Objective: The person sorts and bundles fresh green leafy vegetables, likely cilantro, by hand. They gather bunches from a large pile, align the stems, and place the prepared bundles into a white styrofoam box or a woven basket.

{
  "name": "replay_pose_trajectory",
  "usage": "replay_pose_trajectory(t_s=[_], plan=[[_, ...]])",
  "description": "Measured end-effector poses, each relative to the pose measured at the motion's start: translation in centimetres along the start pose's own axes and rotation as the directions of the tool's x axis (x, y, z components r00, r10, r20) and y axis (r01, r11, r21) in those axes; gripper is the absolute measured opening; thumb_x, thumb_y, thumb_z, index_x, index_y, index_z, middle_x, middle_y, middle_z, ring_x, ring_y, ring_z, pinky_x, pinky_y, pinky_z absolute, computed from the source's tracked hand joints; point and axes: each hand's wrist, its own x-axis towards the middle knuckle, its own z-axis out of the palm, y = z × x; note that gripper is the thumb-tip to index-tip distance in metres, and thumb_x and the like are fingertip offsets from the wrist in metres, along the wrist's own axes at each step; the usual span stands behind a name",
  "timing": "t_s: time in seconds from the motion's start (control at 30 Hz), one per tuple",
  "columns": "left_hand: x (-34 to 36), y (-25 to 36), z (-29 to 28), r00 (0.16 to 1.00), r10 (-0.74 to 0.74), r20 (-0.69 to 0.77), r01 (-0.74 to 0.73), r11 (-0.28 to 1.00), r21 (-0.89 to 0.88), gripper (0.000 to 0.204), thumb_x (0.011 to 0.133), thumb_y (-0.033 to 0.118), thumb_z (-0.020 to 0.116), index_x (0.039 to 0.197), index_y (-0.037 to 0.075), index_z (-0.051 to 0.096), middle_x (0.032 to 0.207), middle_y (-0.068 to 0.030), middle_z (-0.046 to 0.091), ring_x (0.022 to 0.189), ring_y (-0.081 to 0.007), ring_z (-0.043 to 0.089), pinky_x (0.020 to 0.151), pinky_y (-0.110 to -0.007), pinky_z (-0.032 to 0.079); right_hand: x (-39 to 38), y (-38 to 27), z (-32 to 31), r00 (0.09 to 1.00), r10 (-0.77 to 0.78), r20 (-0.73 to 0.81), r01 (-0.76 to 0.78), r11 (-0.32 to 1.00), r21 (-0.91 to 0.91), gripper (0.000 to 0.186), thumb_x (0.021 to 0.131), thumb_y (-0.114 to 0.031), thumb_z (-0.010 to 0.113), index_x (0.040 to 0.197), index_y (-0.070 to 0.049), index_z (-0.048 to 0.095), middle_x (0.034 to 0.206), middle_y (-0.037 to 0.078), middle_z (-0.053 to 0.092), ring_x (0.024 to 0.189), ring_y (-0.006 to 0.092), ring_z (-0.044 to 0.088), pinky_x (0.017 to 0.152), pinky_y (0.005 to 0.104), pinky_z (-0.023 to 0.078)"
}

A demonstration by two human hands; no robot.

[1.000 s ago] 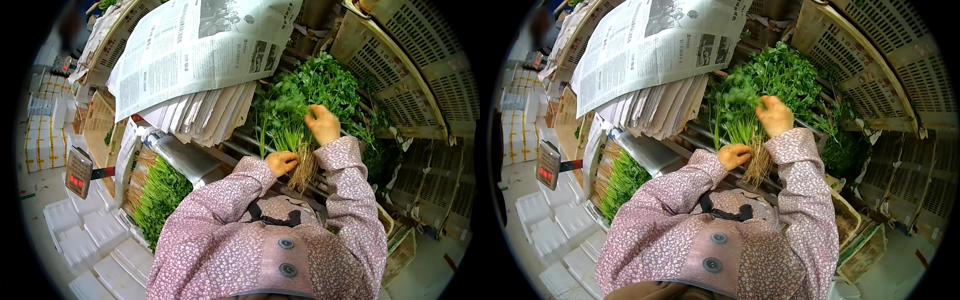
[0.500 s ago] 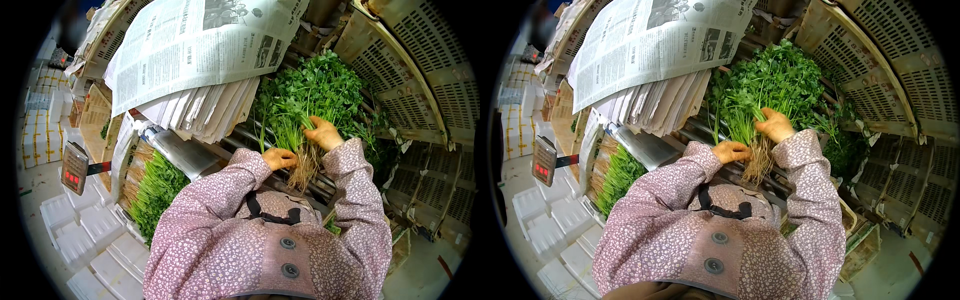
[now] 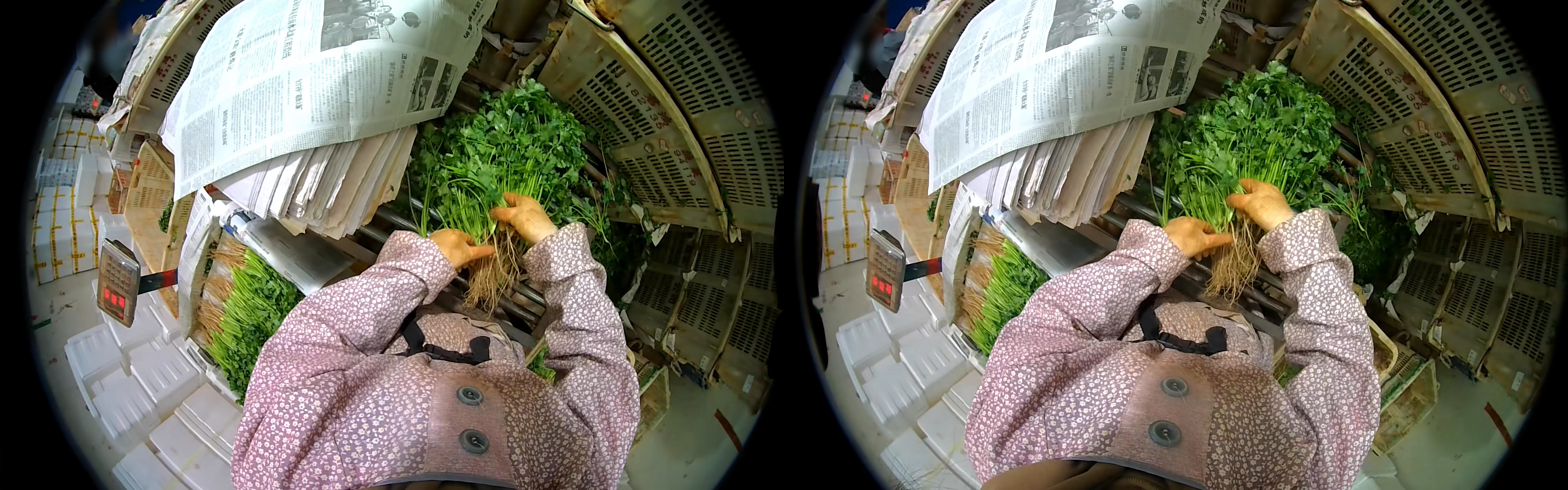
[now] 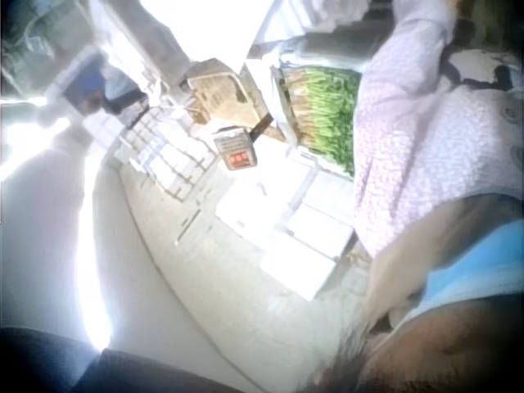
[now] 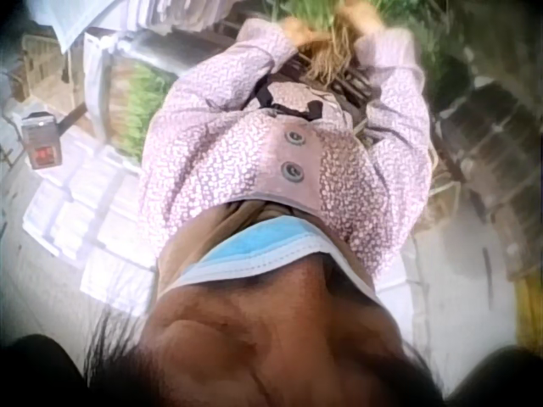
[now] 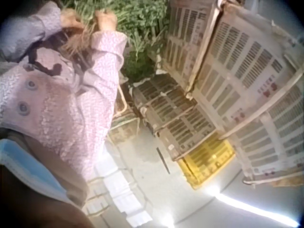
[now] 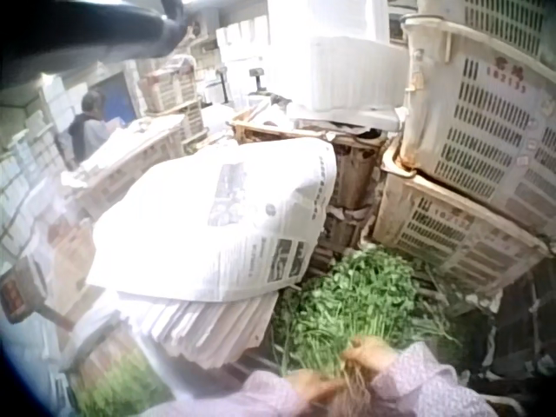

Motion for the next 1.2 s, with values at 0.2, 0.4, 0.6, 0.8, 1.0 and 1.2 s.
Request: replay_pose_trajectory(t_s=[0.2, 0.4, 0.6, 0.8, 1.0, 1.2], plan=[[1.3, 1.4, -1.3, 0.994, -0.066, 0.092, 0.067, 0.998, -0.015, 0.049, 0.089, 0.05, 0.054, 0.086, 0.005, 0.072, 0.075, -0.008, 0.069, 0.07, -0.0201, 0.066, 0.071, -0.034, 0.052, -1.1, -3.4, -0.8, 1.0, -0.028, 0.014, 0.028, 1.0, 0.003, 0.042, 0.083, -0.021, 0.066, 0.116, 0.003, 0.057, 0.084, 0.006, 0.064, 0.065, 0.0122, 0.058, 0.061, 0.0251, 0.049], [-0.9, -0.2, -3.4, 0.974, 0.059, 0.219, 0.08, 0.815, -0.574, 0.05, 0.094, 0.046, 0.049, 0.111, 0.001, 0.062, 0.081, -0.0073, 0.068, 0.057, -0.0136, 0.062, 0.051, -0.025, 0.047, -0.6, -3.4, -0.9, 0.977, 0.039, 0.208, -0.063, 0.991, 0.114, 0.045, 0.085, -0.021, 0.066, 0.12, 0.006, 0.055, 0.08, 0.005, 0.063, 0.058, 0.01, 0.055, 0.052, 0.0231, 0.045], [2.3, -2.4, -1.8, 0.939, 0.3, 0.171, 0.001, 0.493, -0.87, 0.043, 0.095, 0.038, 0.053, 0.113, -0.001, 0.056, 0.08, -0.0063, 0.067, 0.056, -0.0089, 0.06, 0.042, -0.019, 0.041, 0.6, -1.2, -0.1, 0.988, -0.057, 0.141, 0.027, 0.979, 0.204, 0.03, 0.086, -0.021, 0.063, 0.106, 0.003, 0.061, 0.083, 0.006, 0.065, 0.061, 0.0107, 0.056, 0.056, 0.0237, 0.046], [4.0, -5.1, 0.5, 0.967, 0.207, 0.15, 0.055, 0.406, -0.912, 0.033, 0.097, 0.028, 0.052, 0.108, -0.003, 0.059, 0.08, -0.0064, 0.067, 0.059, -0.0109, 0.062, 0.048, -0.021, 0.047, -3.2, -5.3, -2.7, 0.969, -0.188, 0.16, 0.122, 0.928, 0.351, 0.029, 0.085, -0.029, 0.064, 0.095, -0.002, 0.066, 0.079, 0.003, 0.066, 0.063, 0.0095, 0.059, 0.063, 0.0224, 0.048], [3.0, -4.2, -0.3, 0.982, 0.116, 0.148, 0.06, 0.551, -0.832, 0.031, 0.097, 0.021, 0.049, 0.111, -0.005, 0.059, 0.084, -0.0101, 0.068, 0.063, -0.0151, 0.064, 0.053, -0.025, 0.051, -7.5, -14.3, -7.3, 0.945, -0.253, 0.208, 0.197, 0.946, 0.258, 0.027, 0.084, -0.03, 0.064, 0.087, -0.003, 0.065, 0.064, 0.001, 0.061, 0.05, 0.0061, 0.052, 0.046, 0.0184, 0.039], [4.9, -7.0, 0.0, 0.945, 0.228, 0.234, 0.116, 0.435, -0.893, 0.036, 0.096, 0.029, 0.053, 0.113, -0.002, 0.059, 0.087, -0.0093, 0.068, 0.065, -0.0154, 0.067, 0.053, -0.024, 0.054, -13.6, -17.8, -10.9, 0.859, -0.466, -0.213, 0.51, 0.738, 0.441, 0.031, 0.082, -0.026, 0.068, 0.1, 0.0, 0.063, 0.076, 0.001, 0.062, 0.052, 0.004, 0.051, 0.046, 0.0145, 0.042]])
